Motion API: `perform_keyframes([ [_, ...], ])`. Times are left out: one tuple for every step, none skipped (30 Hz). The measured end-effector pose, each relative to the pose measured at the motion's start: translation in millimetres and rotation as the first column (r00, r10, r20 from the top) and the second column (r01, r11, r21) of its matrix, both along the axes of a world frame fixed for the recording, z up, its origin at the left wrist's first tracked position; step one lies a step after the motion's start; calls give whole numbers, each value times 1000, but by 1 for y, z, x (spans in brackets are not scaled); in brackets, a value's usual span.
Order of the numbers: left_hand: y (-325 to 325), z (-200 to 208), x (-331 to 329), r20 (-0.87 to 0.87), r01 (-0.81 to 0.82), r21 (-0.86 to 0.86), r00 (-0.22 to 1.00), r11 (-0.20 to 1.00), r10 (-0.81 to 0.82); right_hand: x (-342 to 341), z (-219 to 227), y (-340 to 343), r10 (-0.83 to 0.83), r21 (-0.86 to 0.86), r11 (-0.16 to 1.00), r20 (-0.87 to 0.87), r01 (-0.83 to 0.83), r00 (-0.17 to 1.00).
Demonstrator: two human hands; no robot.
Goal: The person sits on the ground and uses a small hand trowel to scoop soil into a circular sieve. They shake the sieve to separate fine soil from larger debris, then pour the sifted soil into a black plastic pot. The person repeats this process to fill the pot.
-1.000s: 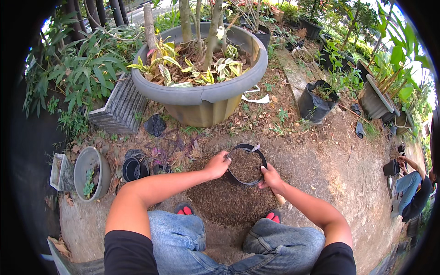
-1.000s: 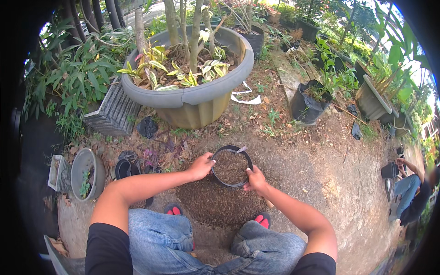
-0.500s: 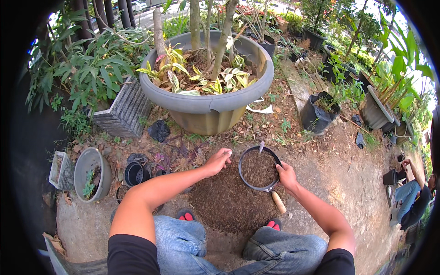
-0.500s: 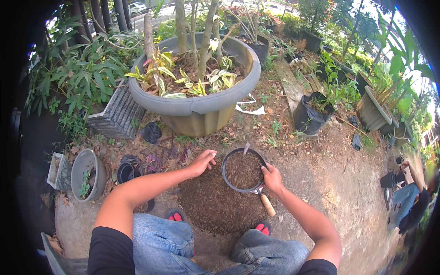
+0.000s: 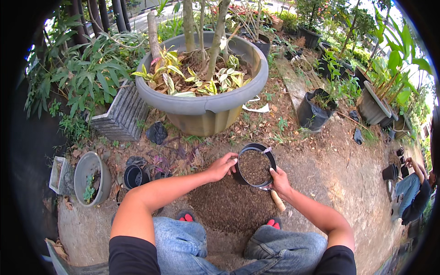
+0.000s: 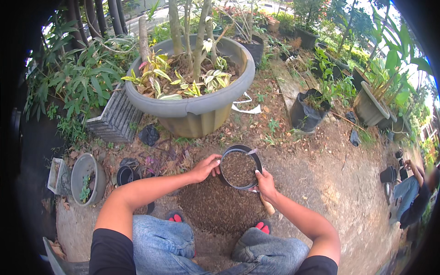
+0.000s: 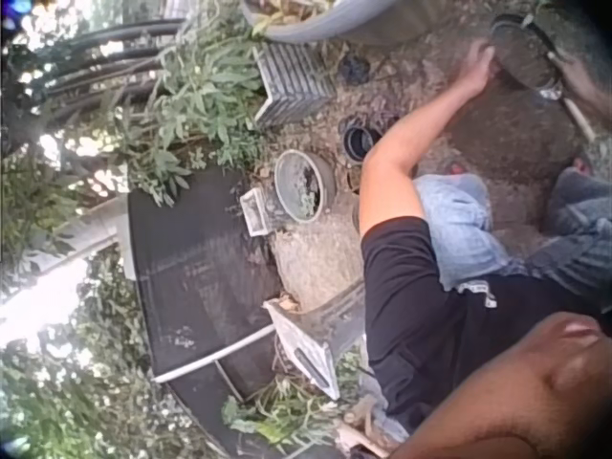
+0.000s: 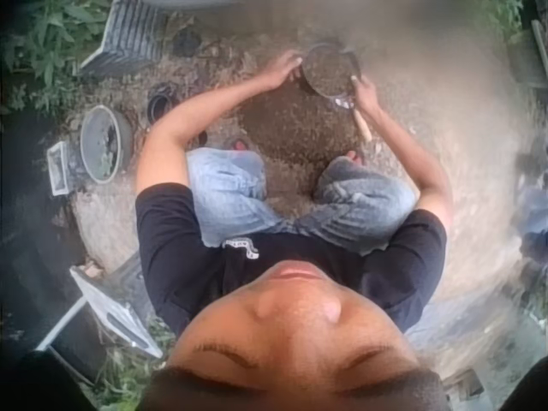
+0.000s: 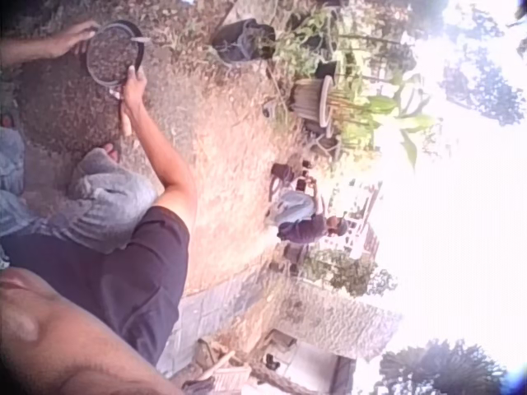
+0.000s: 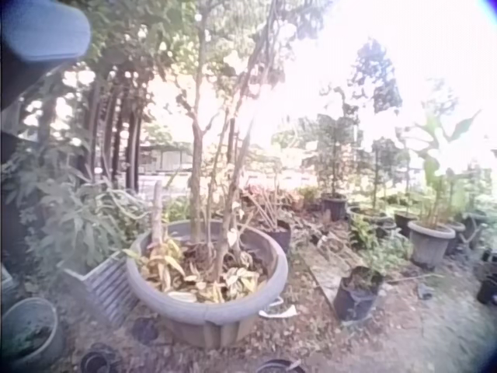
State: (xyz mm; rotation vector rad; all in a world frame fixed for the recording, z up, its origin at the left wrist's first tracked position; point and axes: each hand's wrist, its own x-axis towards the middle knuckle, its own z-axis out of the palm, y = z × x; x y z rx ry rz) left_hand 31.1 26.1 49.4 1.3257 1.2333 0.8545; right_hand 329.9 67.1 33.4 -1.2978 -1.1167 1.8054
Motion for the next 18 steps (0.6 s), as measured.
perform_keyframes([
  [0,-1,-1,27,-1,-32,1000,999,1,0,-2,-1,36,-10,999,-4,-36,999],
  [-1,-2,-2,54,0,-63,999,998,3,0,-5,-5,68,-3,998,19,-68,998],
  [-4,-4,-2,5,0,-92,1000,996,0,0,-7,-9,99,3,995,42,-99,994],
  [-8,3,1,-41,4,-119,999,993,-9,0,-5,-13,125,9,992,67,-126,990],
  [-11,6,5,-87,7,-146,996,989,-20,0,-3,-18,140,-25,990,99,-139,985],
  [-12,-1,9,-106,-11,-189,994,982,-10,1,-1,-24,156,-61,987,131,-149,979],
  [-13,-7,2,-195,16,-191,979,981,-54,-4,2,-29,185,-95,981,154,-172,971],
  [-12,-15,-4,-279,52,-197,954,979,-107,-4,-4,-30,255,-161,960,186,-227,949],
  [-13,-22,-12,-361,88,-207,919,974,-159,-4,-11,-30,307,-157,949,261,-274,915],
  [-15,-24,-16,-421,136,-201,882,970,-211,-6,-13,-31,352,-161,935,338,-315,873],
  [-16,-22,-19,-457,147,-194,862,970,-222,-12,-6,-33,395,-167,919,410,-358,822],
  [-18,-21,-21,-492,158,-187,839,970,-231,-12,4,-34,367,-2,898,555,-440,746],
  [-21,-16,-23,-528,167,-182,815,969,-239,-16,12,-35,215,212,863,666,-458,714],
  [-22,-8,-24,-538,190,-200,799,961,-270,-18,17,-35,39,407,775,733,-484,679],
  [-21,-11,-25,-560,198,-188,783,962,-271,-20,22,-34,-147,570,638,750,-517,645],
  [-23,-14,-28,-582,205,-177,767,963,-271,-23,30,-28,-188,634,538,732,-556,655],
  [-24,-16,-26,-602,217,-168,750,962,-274,-24,33,-21,-144,589,466,787,-660,600],
  [-24,-18,-24,-621,202,-218,726,955,-296,-24,36,-15,-107,533,387,836,-752,538],
])
